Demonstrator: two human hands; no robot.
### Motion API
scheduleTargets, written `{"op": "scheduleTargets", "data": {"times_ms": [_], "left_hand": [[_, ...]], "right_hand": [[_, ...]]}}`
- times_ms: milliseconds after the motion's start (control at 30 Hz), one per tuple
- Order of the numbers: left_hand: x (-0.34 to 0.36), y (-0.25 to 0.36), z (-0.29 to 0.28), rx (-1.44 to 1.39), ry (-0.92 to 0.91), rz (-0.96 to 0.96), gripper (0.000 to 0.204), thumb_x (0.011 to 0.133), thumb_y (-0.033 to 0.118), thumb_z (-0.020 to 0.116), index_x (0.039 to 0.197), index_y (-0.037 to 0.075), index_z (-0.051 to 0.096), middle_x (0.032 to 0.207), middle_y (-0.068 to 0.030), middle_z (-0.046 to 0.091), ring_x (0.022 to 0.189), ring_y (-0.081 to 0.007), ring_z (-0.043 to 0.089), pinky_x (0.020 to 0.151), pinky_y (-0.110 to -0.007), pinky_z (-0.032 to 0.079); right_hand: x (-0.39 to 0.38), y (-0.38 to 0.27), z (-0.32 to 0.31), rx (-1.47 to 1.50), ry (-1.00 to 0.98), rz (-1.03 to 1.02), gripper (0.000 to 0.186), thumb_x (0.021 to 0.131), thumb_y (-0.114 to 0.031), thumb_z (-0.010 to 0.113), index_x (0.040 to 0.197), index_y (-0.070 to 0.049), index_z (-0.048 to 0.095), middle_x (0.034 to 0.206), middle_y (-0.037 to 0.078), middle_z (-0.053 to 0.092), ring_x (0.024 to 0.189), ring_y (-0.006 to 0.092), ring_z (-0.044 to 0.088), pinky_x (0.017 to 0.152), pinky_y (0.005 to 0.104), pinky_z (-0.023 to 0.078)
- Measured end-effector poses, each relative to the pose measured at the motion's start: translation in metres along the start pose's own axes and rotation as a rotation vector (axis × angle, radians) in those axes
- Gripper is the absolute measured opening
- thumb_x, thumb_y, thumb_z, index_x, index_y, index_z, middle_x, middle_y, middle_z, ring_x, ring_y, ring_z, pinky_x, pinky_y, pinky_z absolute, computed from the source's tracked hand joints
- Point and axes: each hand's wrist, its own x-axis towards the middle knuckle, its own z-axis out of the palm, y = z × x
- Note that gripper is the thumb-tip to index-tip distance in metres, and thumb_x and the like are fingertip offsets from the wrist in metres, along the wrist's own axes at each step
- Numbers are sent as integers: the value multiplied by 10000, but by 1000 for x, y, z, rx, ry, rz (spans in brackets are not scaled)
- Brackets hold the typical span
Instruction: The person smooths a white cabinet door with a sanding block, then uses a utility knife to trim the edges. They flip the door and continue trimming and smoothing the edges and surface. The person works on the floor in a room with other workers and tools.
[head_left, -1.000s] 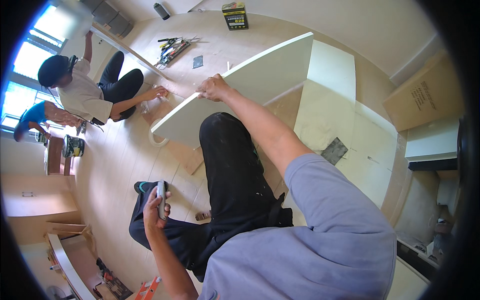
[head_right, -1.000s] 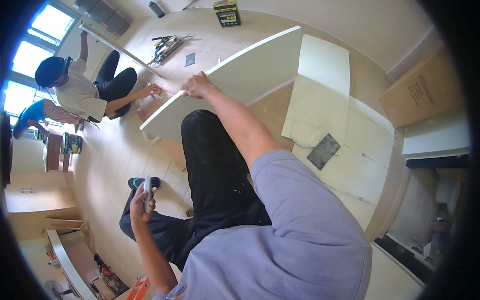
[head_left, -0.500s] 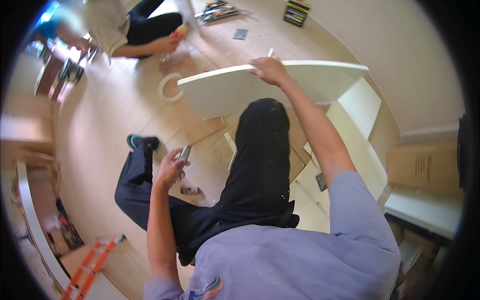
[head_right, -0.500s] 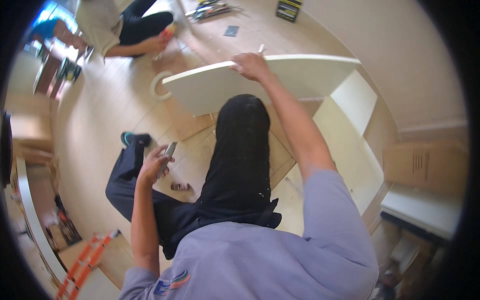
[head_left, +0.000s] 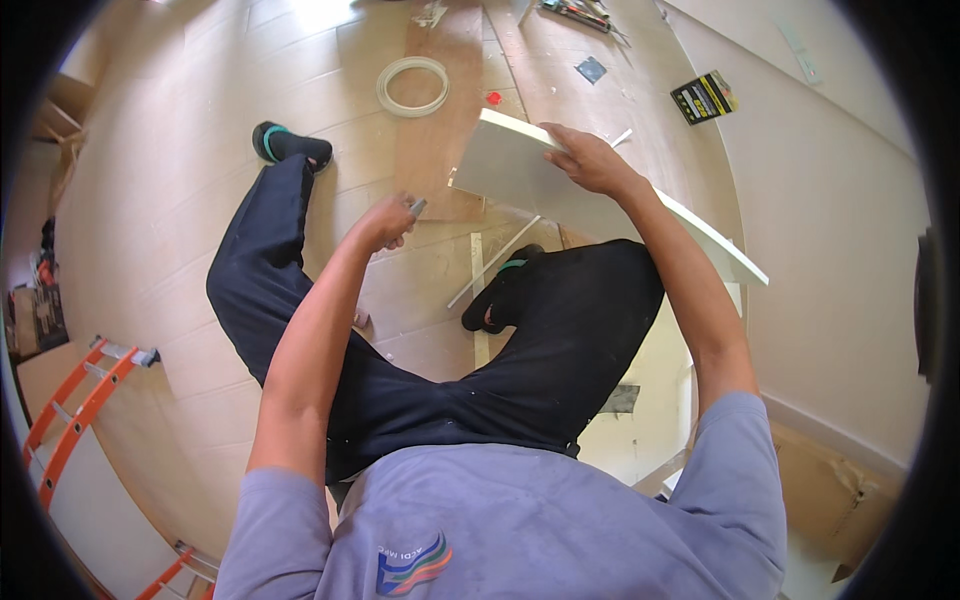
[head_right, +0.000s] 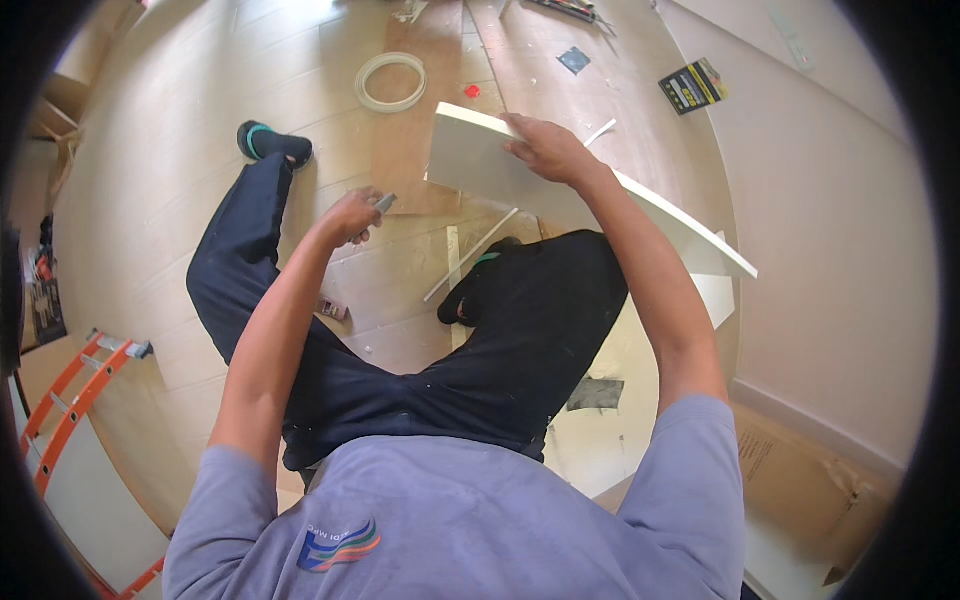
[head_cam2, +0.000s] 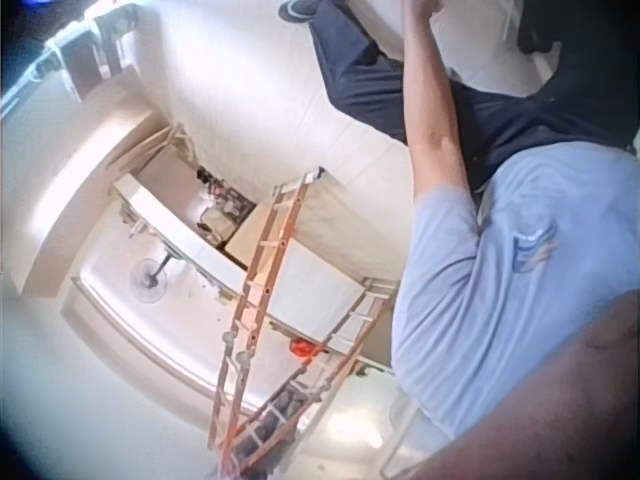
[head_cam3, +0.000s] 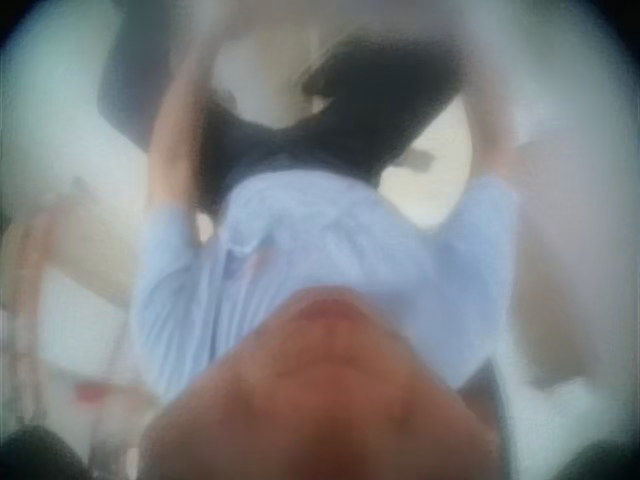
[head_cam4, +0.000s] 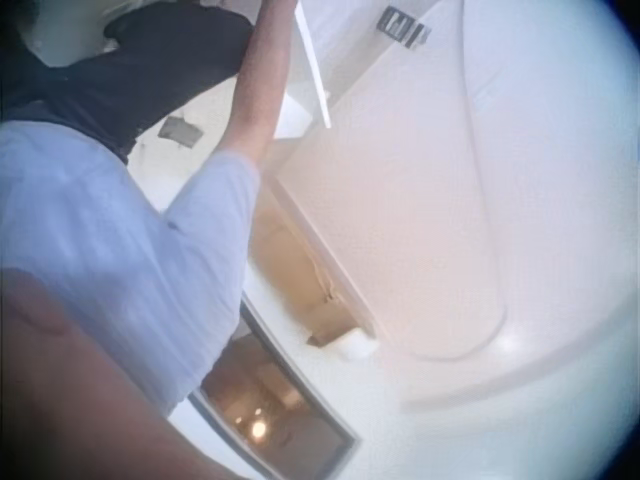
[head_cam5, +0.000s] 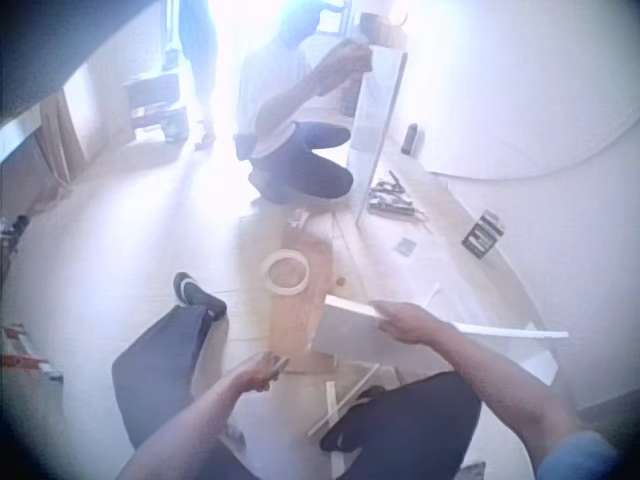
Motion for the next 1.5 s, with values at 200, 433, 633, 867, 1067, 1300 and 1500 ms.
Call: {"op": "scheduleTargets", "data": {"times_ms": [200, 433, 633, 867, 1067, 1300, 1500], "left_hand": [[62, -39, 23, -170, 168, -20, 452, 898, 116, 562, 1342, 33, 559, 908, -223, 683, 703, -342, 710, 547, -451, 543], [117, -67, 65, 66, 452, 158, 420, 899, 130, 577, 1310, 45, 575, 1163, -291, 691, 1048, -473, 679, 904, -538, 534], [134, -70, 87, 42, 467, 261, 408, 942, 147, 557, 1335, 36, 558, 1152, -294, 687, 1084, -488, 652, 939, -567, 505], [153, -76, 107, 15, 471, 274, 404, 954, 138, 546, 1345, 36, 542, 1131, -294, 685, 1061, -498, 649, 920, -573, 509], [159, -72, 116, -55, 459, 230, 401, 958, 175, 555, 1349, 88, 539, 1077, -299, 692, 1011, -509, 657, 884, -589, 513], [163, -67, 119, -55, 449, 167, 447, 960, 208, 598, 1398, 130, 551, 1116, -298, 693, 1036, -503, 661, 907, -574, 516], [170, -68, 122, -1, 466, 180, 448, 953, 180, 597, 1390, 94, 550, 1104, -299, 697, 1026, -501, 664, 912, -575, 516]], "right_hand": [[69, -55, 21, -82, 71, 16, 419, 1049, -381, 571, 1303, -47, 578, 1081, 252, 701, 1039, 445, 658, 890, 502, 511], [91, -84, 31, -251, 52, 205, 465, 1028, -509, 549, 1108, -56, 617, 934, 199, 728, 913, 417, 699, 784, 513, 531], [83, -78, 39, -201, 129, 63, 354, 949, -348, 700, 1172, -94, 597, 970, 155, 736, 898, 378, 716, 757, 486, 545], [88, -80, 42, -301, 77, 189, 341, 912, -316, 742, 1102, -95, 565, 944, 145, 728, 887, 381, 710, 732, 487, 539], [87, -76, 46, -265, 127, 141, 319, 909, -293, 738, 1035, -83, 533, 931, 141, 719, 878, 394, 706, 721, 498, 535], [87, -73, 47, -277, 130, 140, 309, 910, -289, 736, 1042, -92, 538, 926, 143, 720, 874, 397, 705, 712, 502, 534], [86, -77, 46, -264, 118, 151, 303, 914, -282, 734, 1057, -92, 547, 969, 134, 723, 894, 392, 711, 729, 500, 537]]}}
